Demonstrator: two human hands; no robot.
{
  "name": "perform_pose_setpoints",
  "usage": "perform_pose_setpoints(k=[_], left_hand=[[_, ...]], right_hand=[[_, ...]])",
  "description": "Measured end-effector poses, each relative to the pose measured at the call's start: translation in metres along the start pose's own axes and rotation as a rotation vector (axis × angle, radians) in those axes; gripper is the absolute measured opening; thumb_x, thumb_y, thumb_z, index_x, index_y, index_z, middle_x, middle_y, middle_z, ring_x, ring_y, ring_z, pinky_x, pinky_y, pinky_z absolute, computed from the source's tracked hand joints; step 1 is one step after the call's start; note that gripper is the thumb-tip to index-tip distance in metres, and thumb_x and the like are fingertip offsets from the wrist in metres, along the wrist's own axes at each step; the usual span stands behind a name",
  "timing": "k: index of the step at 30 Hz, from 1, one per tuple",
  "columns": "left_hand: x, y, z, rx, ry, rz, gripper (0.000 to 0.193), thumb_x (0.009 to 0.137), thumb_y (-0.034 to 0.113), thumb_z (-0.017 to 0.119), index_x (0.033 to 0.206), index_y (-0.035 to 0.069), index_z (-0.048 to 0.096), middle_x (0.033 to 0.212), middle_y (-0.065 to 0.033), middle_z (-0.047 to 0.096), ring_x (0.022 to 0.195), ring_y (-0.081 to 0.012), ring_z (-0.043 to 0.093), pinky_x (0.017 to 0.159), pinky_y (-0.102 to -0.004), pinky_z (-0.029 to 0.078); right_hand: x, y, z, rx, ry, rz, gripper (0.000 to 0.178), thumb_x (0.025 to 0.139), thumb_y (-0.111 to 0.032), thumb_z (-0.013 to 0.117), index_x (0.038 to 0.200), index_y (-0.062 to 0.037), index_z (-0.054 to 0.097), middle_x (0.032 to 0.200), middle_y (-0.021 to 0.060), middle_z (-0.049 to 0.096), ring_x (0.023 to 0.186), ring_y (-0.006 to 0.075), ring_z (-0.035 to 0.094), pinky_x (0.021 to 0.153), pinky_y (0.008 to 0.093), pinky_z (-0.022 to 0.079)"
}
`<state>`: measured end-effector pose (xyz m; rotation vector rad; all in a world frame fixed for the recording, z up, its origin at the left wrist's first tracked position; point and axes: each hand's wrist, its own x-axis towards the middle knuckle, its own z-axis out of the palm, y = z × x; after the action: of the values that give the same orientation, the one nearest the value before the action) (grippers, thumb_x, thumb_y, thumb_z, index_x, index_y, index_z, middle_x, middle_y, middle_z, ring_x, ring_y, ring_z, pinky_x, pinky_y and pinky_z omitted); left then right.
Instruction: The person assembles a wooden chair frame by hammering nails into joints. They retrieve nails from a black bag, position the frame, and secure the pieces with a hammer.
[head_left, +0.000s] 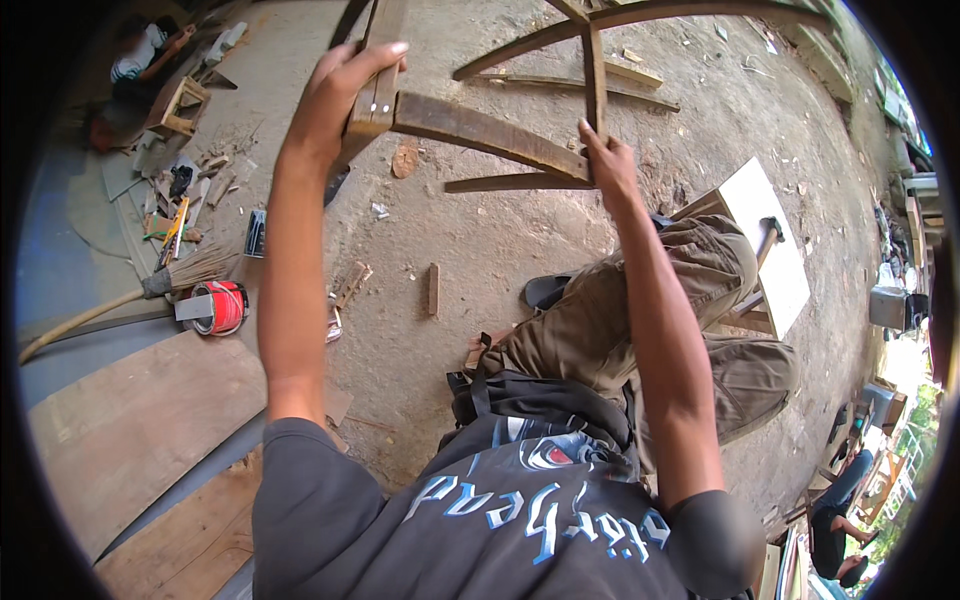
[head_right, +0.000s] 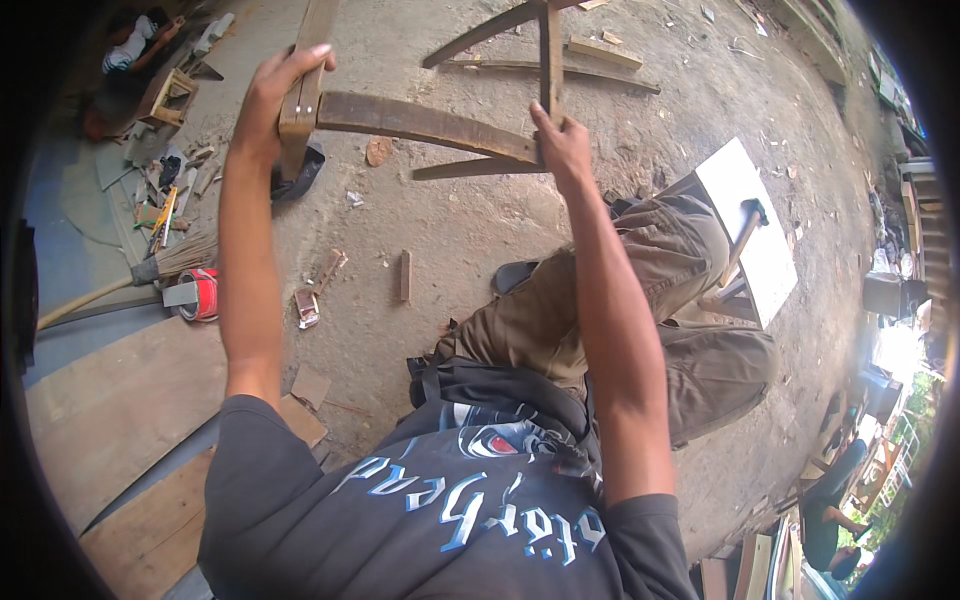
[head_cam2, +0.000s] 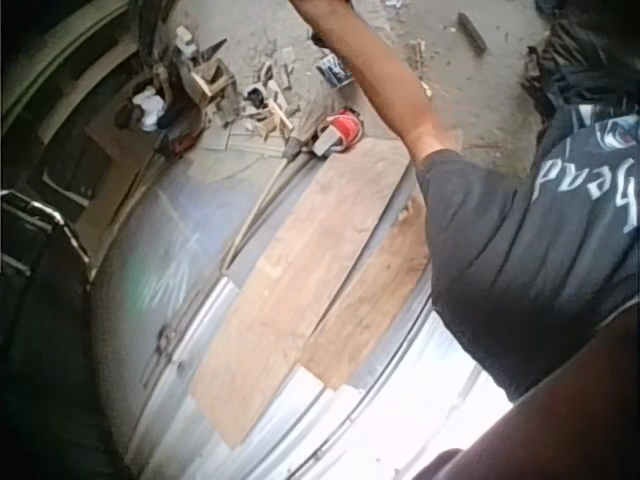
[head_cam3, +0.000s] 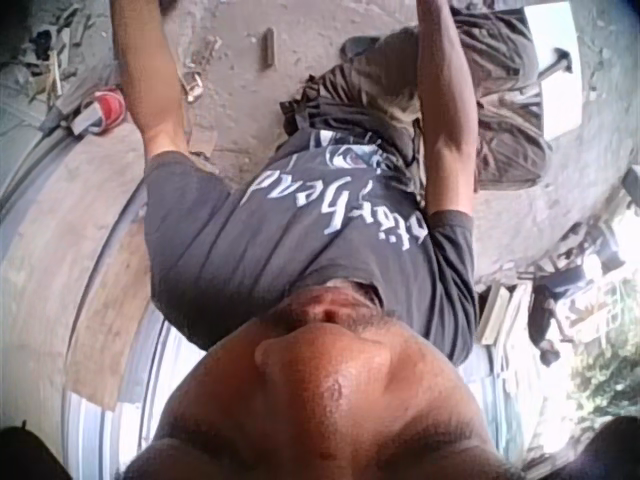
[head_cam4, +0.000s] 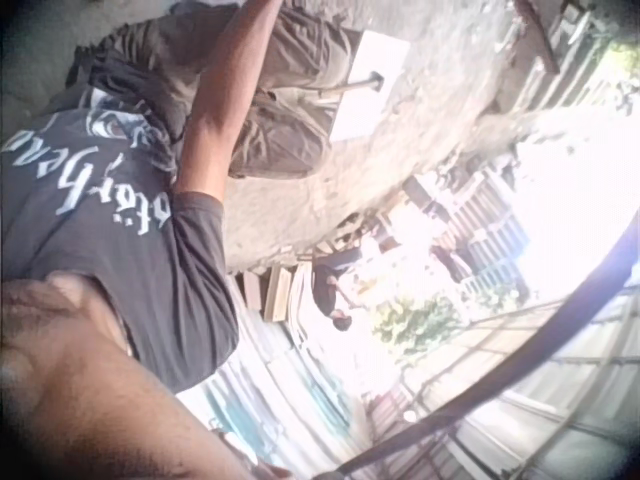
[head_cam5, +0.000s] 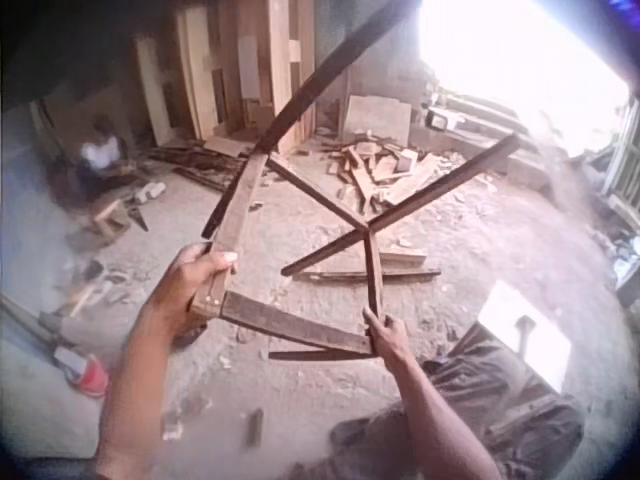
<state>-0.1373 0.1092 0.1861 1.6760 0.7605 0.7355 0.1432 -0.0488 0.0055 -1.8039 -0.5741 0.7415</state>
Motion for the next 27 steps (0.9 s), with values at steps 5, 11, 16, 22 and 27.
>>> perform_pose_setpoints(k=[5,11,16,22,27], left_hand=[[0.022,0.005,0.015,0.511,-0.112,0.039,0.041,0.085,0.044,0.064,0.082,0.002,0.065,0.069,-0.0023,0.058,0.062,-0.0125,0.054,0.059,-0.0272,0.042],[0.016,-0.060,0.079,0.931,-0.247,-0.147,0.037,0.084,0.032,0.062,0.088,-0.004,0.068,0.086,-0.0208,0.068,0.080,-0.0293,0.067,0.075,-0.0403,0.052],[0.006,-0.125,0.092,0.940,-0.215,-0.147,0.042,0.079,0.035,0.064,0.088,-0.006,0.067,0.094,-0.0270,0.064,0.091,-0.0411,0.064,0.083,-0.0473,0.051],[0.014,-0.145,0.087,0.964,-0.220,-0.084,0.045,0.080,0.037,0.064,0.090,-0.007,0.068,0.096,-0.0260,0.064,0.091,-0.0404,0.064,0.084,-0.0470,0.050],[0.008,-0.162,0.090,0.924,-0.191,-0.012,0.046,0.083,0.039,0.060,0.084,-0.007,0.067,0.094,-0.0263,0.065,0.089,-0.0407,0.064,0.084,-0.0477,0.050]], right_hand=[[0.024,0.049,0.063,-0.095,-0.306,0.128,0.077,0.096,-0.063,0.040,0.114,0.0091,0.060,0.104,0.0251,0.063,0.102,0.0307,0.061,0.088,0.0443,0.049],[0.038,0.094,0.096,-0.216,-0.446,0.084,0.083,0.098,-0.061,0.029,0.126,0.0131,0.052,0.129,0.0359,0.051,0.130,0.0429,0.045,0.109,0.0435,0.036],[0.049,0.089,0.073,-0.501,-0.261,-0.070,0.075,0.097,-0.061,0.039,0.105,0.0098,0.063,0.094,0.0239,0.068,0.094,0.0307,0.065,0.082,0.0405,0.048],[0.018,0.051,0.070,-0.577,-0.158,-0.239,0.055,0.095,-0.041,0.054,0.111,0.0114,0.061,0.112,0.0349,0.060,0.108,0.0452,0.059,0.092,0.0473,0.047],[0.004,0.021,0.068,-0.427,-0.357,-0.455,0.039,0.084,-0.013,0.064,0.118,0.0044,0.059,0.112,0.0266,0.064,0.109,0.0400,0.061,0.093,0.0430,0.049]])
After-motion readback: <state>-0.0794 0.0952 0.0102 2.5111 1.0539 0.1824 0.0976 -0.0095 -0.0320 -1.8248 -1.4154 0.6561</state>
